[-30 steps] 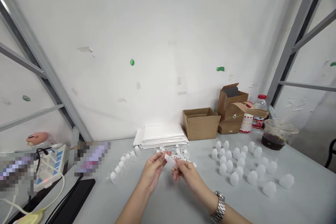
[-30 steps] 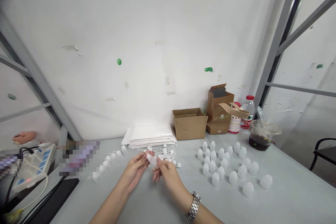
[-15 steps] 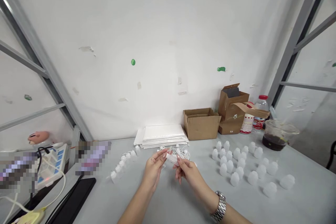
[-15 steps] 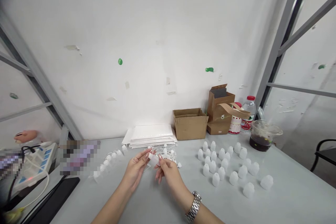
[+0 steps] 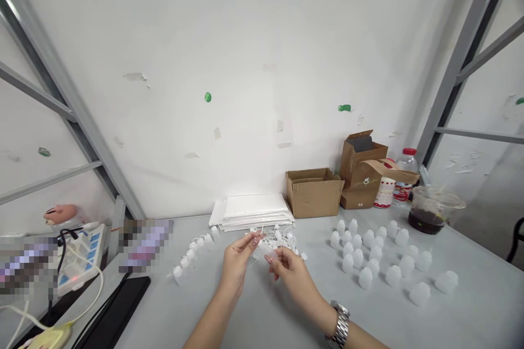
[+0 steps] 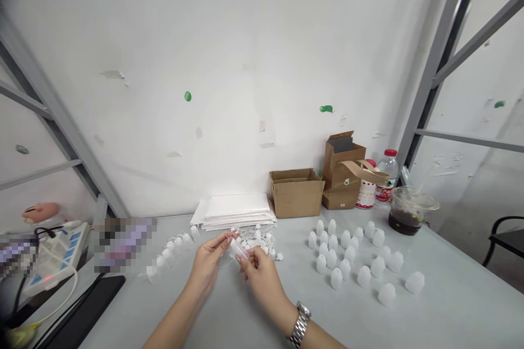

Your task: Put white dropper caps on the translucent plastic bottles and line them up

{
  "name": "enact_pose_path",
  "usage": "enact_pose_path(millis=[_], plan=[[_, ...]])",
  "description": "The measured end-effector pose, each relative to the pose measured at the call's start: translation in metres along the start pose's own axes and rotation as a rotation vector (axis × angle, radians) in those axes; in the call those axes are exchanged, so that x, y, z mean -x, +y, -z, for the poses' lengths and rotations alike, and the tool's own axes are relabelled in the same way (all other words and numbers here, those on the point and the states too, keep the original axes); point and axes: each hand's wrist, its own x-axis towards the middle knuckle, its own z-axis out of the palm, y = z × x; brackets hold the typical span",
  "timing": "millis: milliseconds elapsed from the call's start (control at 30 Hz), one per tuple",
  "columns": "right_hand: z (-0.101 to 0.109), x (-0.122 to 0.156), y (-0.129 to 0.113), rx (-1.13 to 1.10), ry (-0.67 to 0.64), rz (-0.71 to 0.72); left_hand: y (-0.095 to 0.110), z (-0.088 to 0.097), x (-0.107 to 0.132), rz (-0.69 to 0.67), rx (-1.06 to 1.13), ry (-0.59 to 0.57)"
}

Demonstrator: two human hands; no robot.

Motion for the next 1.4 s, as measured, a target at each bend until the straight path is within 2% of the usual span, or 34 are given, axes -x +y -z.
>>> enact_pose_path(millis=[233,300,400,500,567,667,733,800,933,1000,1167,1400], plan=[[-0.001,0.000,-0.001,-0.315,-0.206,-0.247,0.002,0.000,-0.001,-0.038,0.071,-0.042],[0.000,-0.001,-0.004,-0.304,-0.159,-0.216,0.001,-0.001,-0.002,-0.029,0.091,-0.030],[0.000,-0.003,-0.008,-0.228,-0.019,-0.116,0.000,-0.001,-0.002,-0.019,0.113,-0.030],[0.000,-0.002,-0.009,-0.221,0.011,-0.093,0.001,-0.002,-0.002,-0.005,0.137,-0.054],[0.000,0.000,-0.009,-0.294,-0.036,-0.123,0.003,-0.002,-0.002,0.012,0.153,-0.067],[0.000,0.002,-0.007,-0.481,-0.161,-0.277,0.005,-0.003,0.000,0.020,0.157,-0.077],[0.001,0.001,-0.007,-0.504,-0.230,-0.350,0.006,-0.003,0.001,-0.001,0.139,-0.074],[0.001,-0.001,-0.006,-0.416,-0.217,-0.314,0.005,-0.003,0.001,-0.013,0.118,-0.058],[0.001,-0.006,-0.005,-0.217,-0.039,-0.091,0.001,-0.003,-0.001,0.003,0.114,-0.022],[0.001,-0.007,-0.004,-0.167,-0.005,-0.046,-0.002,-0.002,-0.001,-0.008,0.111,-0.021],[0.003,-0.004,-0.002,-0.260,-0.111,-0.151,-0.006,0.000,-0.001,-0.071,0.047,-0.031],[0.002,-0.001,-0.004,-0.573,-0.161,-0.262,-0.001,-0.003,0.002,0.015,0.124,-0.019]])
